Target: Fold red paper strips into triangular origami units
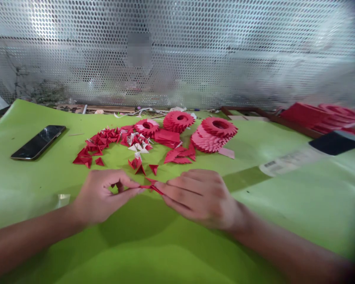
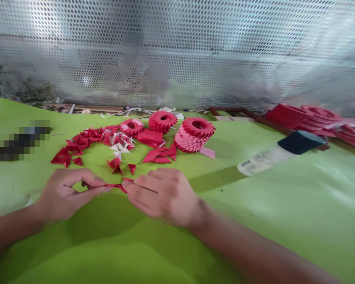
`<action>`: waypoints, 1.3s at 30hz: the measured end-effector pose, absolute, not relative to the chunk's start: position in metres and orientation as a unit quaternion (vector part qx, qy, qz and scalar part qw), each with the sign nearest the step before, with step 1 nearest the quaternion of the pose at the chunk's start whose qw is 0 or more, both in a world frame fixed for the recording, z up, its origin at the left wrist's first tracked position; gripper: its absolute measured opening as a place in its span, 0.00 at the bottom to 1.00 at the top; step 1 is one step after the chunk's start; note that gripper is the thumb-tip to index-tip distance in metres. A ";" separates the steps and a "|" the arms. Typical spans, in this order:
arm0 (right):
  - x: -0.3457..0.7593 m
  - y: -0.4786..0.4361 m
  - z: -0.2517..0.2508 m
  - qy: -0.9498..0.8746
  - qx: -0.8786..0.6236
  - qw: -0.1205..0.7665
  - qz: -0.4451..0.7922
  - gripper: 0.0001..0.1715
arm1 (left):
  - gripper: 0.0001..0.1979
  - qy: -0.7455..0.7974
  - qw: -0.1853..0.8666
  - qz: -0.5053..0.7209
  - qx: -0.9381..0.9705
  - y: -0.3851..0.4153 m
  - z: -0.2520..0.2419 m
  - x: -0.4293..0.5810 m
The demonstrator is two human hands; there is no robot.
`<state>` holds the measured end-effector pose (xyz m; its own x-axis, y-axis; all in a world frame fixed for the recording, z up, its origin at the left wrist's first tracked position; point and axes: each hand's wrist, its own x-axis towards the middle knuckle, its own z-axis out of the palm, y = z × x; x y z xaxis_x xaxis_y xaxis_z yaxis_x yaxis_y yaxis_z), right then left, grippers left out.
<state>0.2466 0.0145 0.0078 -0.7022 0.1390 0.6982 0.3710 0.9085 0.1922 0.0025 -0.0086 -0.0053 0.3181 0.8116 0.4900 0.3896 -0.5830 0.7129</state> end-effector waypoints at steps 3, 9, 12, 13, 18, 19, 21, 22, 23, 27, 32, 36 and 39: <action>0.247 0.016 0.006 -0.917 -0.121 0.356 -0.133 0.04 | 0.04 0.381 0.207 0.409 0.803 -0.009 -0.001 0.001; 0.242 0.014 0.002 -0.911 -0.142 0.383 -0.058 0.05 | 0.03 0.355 0.184 0.392 0.828 -0.012 0.004 0.004; 0.239 0.014 0.000 -0.904 -0.148 0.402 -0.004 0.07 | 0.02 0.397 0.247 0.377 0.800 -0.012 0.003 0.005; 0.239 0.014 0.000 -0.900 -0.155 0.406 0.016 0.08 | 0.03 0.419 0.274 0.370 0.783 -0.012 0.002 0.005; 0.237 0.014 0.001 -0.890 -0.217 0.392 0.086 0.06 | 0.08 0.465 0.348 0.359 0.731 -0.009 -0.001 0.004; 0.237 0.014 0.000 -0.887 -0.226 0.391 0.093 0.06 | 0.08 0.465 0.351 0.352 0.732 -0.008 -0.001 0.004; 0.234 0.012 -0.002 -0.883 -0.235 0.392 0.103 0.06 | 0.08 0.469 0.353 0.337 0.736 -0.007 -0.002 0.004; 0.233 0.012 -0.003 -0.882 -0.238 0.392 0.107 0.06 | 0.07 0.468 0.354 0.331 0.739 -0.007 -0.003 0.004; 0.231 0.011 -0.004 -0.882 -0.239 0.390 0.109 0.06 | 0.07 0.465 0.357 0.327 0.741 -0.006 -0.003 0.005; 0.231 0.012 -0.005 -0.886 -0.230 0.385 0.118 0.07 | 0.07 0.450 0.369 0.304 0.755 -0.006 -0.003 0.006; 0.243 0.020 0.001 -0.869 -0.331 0.342 0.136 0.09 | 0.11 0.483 0.346 0.301 0.746 -0.006 -0.001 0.005; 0.244 0.022 0.001 -0.879 -0.390 0.221 0.164 0.14 | 0.11 0.480 0.337 0.306 0.750 -0.005 -0.003 0.005; 0.239 0.021 -0.001 -0.900 -0.374 0.158 0.160 0.12 | 0.10 0.468 0.345 0.300 0.756 -0.005 -0.004 0.004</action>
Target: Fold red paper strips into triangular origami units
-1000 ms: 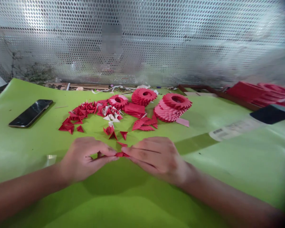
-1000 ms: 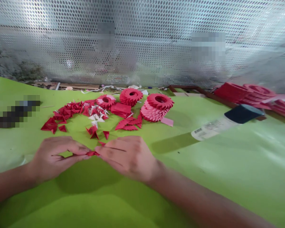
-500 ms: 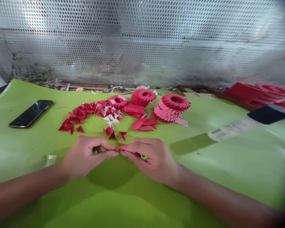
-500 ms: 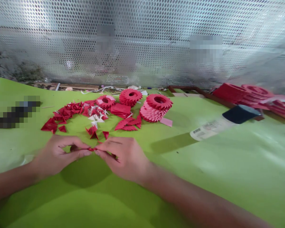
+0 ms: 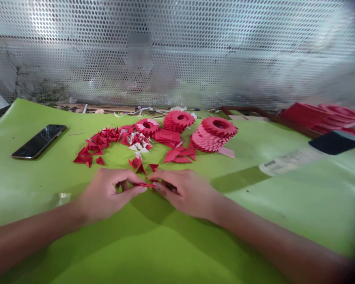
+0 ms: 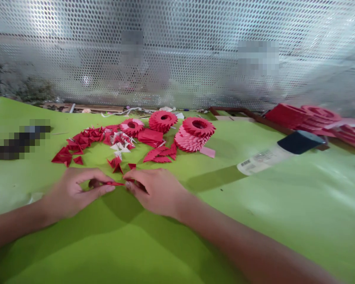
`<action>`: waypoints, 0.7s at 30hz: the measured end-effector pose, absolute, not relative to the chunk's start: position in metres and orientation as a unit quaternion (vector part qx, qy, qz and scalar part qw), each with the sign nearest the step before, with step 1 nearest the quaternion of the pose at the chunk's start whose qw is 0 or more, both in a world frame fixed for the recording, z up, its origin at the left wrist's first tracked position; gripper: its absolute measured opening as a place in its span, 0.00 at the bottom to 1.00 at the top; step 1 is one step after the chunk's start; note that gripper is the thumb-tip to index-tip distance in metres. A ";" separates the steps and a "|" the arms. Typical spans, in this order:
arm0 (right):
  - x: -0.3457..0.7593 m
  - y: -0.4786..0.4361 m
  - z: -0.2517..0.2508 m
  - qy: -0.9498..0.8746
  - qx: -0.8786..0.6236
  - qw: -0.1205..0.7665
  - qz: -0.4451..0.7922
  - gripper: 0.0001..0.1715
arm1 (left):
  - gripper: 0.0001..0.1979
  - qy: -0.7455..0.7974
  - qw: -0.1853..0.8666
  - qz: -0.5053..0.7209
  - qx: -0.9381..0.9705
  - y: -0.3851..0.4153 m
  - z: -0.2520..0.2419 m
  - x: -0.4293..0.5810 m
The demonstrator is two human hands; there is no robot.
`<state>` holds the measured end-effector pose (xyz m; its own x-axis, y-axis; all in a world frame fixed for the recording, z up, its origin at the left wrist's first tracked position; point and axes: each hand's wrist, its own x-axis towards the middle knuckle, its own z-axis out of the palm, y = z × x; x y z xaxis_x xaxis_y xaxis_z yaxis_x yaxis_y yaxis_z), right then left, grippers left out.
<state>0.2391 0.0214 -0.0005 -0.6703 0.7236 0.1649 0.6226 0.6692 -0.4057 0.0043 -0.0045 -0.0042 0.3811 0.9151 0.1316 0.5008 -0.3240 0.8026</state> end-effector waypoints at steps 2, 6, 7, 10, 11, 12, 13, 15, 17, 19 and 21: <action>0.237 0.021 -0.001 -0.905 -0.372 0.134 0.156 0.09 | 0.10 0.460 0.346 0.301 0.760 -0.005 -0.004 0.004; 0.239 0.023 -0.002 -0.895 -0.398 0.107 0.172 0.13 | 0.10 0.459 0.338 0.304 0.763 -0.006 -0.004 0.005; 0.240 0.024 -0.002 -0.894 -0.401 0.106 0.167 0.15 | 0.10 0.458 0.337 0.304 0.764 -0.006 -0.004 0.005; 0.242 0.025 -0.004 -0.908 -0.382 0.107 0.133 0.15 | 0.10 0.450 0.339 0.307 0.767 -0.007 -0.004 0.005; 0.242 0.025 -0.004 -0.917 -0.364 0.108 0.123 0.14 | 0.10 0.447 0.338 0.308 0.769 -0.007 -0.003 0.005; 0.242 0.025 -0.005 -0.926 -0.343 0.108 0.113 0.13 | 0.10 0.445 0.338 0.308 0.770 -0.007 -0.003 0.005; 0.243 0.026 -0.006 -0.934 -0.323 0.110 0.100 0.11 | 0.10 0.443 0.338 0.307 0.771 -0.007 -0.002 0.005; 0.244 0.026 -0.007 -0.946 -0.291 0.121 0.074 0.09 | 0.10 0.440 0.338 0.305 0.774 -0.007 -0.001 0.005; 0.244 0.026 -0.009 -0.951 -0.271 0.138 0.056 0.07 | 0.09 0.436 0.332 0.307 0.778 -0.007 -0.001 0.005; 0.244 0.026 -0.011 -0.952 -0.262 0.150 0.047 0.07 | 0.08 0.430 0.320 0.311 0.784 -0.007 -0.001 0.005; 0.243 0.025 -0.011 -0.952 -0.266 0.147 0.037 0.06 | 0.08 0.424 0.309 0.318 0.790 -0.006 -0.002 0.005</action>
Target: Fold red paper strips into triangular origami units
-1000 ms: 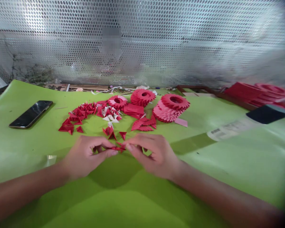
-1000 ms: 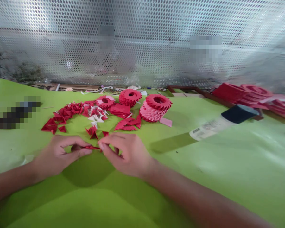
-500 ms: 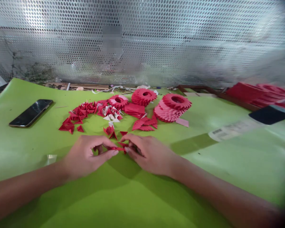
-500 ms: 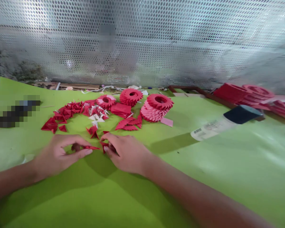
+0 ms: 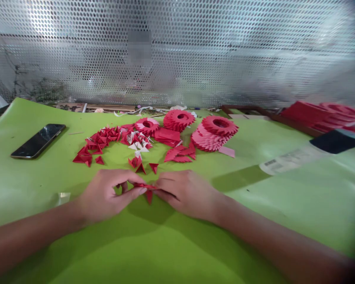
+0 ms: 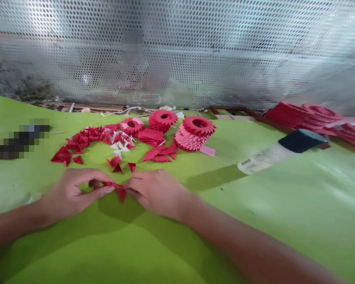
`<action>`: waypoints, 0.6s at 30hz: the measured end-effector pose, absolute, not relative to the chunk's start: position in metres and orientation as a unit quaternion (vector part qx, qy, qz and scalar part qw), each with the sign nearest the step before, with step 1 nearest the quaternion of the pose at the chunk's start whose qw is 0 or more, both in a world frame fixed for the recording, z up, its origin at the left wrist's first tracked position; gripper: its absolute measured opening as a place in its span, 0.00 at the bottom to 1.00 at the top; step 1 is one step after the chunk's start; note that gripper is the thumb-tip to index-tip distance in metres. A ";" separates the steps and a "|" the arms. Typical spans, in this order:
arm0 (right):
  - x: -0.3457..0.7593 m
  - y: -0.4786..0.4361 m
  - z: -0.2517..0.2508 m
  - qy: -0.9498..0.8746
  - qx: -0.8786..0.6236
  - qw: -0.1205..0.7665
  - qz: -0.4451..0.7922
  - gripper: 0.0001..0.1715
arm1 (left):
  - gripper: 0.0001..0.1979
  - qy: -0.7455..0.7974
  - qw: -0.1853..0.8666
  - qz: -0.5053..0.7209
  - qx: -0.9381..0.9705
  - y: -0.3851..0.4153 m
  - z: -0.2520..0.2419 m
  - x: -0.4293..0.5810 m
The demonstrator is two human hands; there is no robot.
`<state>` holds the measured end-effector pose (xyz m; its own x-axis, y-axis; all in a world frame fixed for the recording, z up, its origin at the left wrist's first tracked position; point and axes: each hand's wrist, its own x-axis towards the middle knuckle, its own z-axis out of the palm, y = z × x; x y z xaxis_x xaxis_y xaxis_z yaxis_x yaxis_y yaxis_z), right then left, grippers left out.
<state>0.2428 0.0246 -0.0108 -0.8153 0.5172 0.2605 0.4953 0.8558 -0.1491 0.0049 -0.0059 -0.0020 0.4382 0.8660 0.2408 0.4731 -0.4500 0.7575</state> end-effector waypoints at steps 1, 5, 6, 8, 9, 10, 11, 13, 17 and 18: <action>0.242 0.024 -0.010 -0.951 -0.273 0.142 0.035 0.06 | 0.08 0.421 0.305 0.321 0.792 -0.006 -0.002 0.005; 0.240 0.022 -0.005 -0.945 -0.292 0.129 0.069 0.07 | 0.08 0.424 0.312 0.310 0.792 -0.006 -0.003 0.004; 0.240 0.022 -0.003 -0.945 -0.286 0.134 0.085 0.09 | 0.09 0.429 0.317 0.307 0.788 -0.006 -0.002 0.004; 0.240 0.020 0.000 -0.949 -0.259 0.142 0.113 0.15 | 0.09 0.441 0.320 0.309 0.780 -0.006 -0.001 0.004; 0.240 0.019 0.001 -0.953 -0.242 0.137 0.123 0.17 | 0.09 0.443 0.319 0.312 0.777 -0.005 0.000 0.005; 0.240 0.019 0.002 -0.957 -0.227 0.125 0.131 0.18 | 0.09 0.444 0.318 0.317 0.776 -0.005 0.001 0.005; 0.239 0.018 0.003 -0.961 -0.216 0.109 0.137 0.17 | 0.08 0.443 0.315 0.322 0.775 -0.005 0.002 0.006; 0.238 0.018 0.003 -0.964 -0.208 0.082 0.147 0.16 | 0.08 0.431 0.314 0.335 0.777 -0.004 0.003 0.006; 0.238 0.021 -0.003 -0.954 -0.212 0.102 0.183 0.12 | 0.09 0.418 0.303 0.353 0.781 -0.005 0.003 0.007; 0.238 0.023 -0.004 -0.950 -0.216 0.116 0.192 0.10 | 0.10 0.421 0.299 0.352 0.781 -0.006 0.003 0.006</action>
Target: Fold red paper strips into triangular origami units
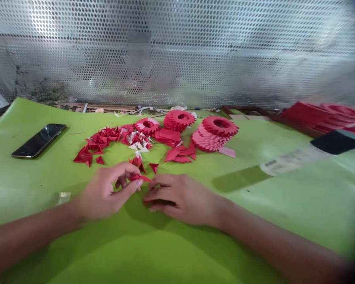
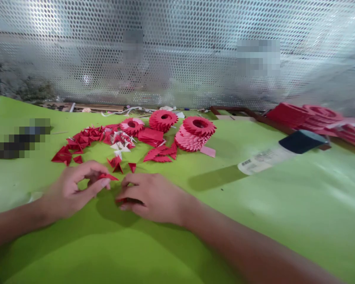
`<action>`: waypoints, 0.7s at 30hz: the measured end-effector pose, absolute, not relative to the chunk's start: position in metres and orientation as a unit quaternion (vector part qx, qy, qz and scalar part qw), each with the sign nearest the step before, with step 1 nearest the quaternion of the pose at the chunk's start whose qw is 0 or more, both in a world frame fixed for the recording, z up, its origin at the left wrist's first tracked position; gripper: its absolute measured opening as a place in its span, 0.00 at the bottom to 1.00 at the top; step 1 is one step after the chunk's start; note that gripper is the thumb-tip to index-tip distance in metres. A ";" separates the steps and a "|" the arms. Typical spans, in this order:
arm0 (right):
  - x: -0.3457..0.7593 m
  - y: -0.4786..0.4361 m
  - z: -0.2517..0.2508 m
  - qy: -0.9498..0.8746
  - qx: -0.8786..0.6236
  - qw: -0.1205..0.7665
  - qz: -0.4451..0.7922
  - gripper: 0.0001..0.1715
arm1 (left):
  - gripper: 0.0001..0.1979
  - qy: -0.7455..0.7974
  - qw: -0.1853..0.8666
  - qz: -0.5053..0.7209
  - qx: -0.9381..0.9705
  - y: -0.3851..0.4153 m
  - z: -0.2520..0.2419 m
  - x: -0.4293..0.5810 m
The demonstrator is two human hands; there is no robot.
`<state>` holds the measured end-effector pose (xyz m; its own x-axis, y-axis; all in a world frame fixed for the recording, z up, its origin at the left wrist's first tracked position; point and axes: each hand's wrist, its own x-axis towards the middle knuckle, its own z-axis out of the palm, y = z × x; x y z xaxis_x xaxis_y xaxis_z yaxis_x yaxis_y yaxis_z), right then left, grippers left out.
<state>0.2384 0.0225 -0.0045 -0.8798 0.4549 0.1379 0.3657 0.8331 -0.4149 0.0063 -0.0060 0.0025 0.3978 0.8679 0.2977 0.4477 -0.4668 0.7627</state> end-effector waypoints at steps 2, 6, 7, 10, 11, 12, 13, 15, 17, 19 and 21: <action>0.240 0.025 -0.008 -0.944 -0.225 0.140 0.197 0.09 | 0.12 0.432 0.298 0.341 0.780 -0.007 0.001 0.006; 0.242 0.025 -0.008 -0.937 -0.268 0.160 0.159 0.11 | 0.15 0.438 0.338 0.321 0.768 -0.008 -0.003 0.005; 0.242 0.024 -0.008 -0.931 -0.284 0.169 0.154 0.12 | 0.15 0.437 0.339 0.320 0.769 -0.007 -0.004 0.005; 0.241 0.021 -0.005 -0.910 -0.310 0.235 0.143 0.14 | 0.16 0.426 0.290 0.304 0.801 -0.006 -0.005 0.004; 0.240 0.021 -0.005 -0.905 -0.309 0.261 0.133 0.14 | 0.17 0.419 0.263 0.296 0.817 -0.005 -0.006 0.004; 0.240 0.020 -0.005 -0.902 -0.305 0.281 0.118 0.14 | 0.18 0.410 0.233 0.288 0.834 -0.005 -0.006 0.004; 0.239 0.020 -0.005 -0.900 -0.303 0.295 0.103 0.14 | 0.19 0.398 0.193 0.287 0.850 -0.004 -0.006 0.003; 0.239 0.019 -0.005 -0.899 -0.302 0.305 0.084 0.13 | 0.21 0.365 0.091 0.294 0.879 -0.003 -0.007 0.002; 0.240 0.017 -0.004 -0.896 -0.301 0.315 0.083 0.11 | 0.20 0.320 -0.006 0.305 0.897 -0.002 -0.008 0.001; 0.240 0.015 -0.001 -0.891 -0.286 0.341 0.084 0.09 | 0.16 0.279 -0.062 0.317 0.904 -0.002 -0.008 -0.001; 0.241 0.012 0.002 -0.891 -0.247 0.375 0.070 0.08 | 0.12 0.258 -0.088 0.325 0.906 -0.002 -0.008 -0.003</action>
<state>0.2409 0.0122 0.0017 -0.5965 0.4926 0.6337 0.3882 0.8681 -0.3094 -0.0032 -0.0022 -0.0079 0.6560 0.4099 0.6338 0.5239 -0.8517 0.0087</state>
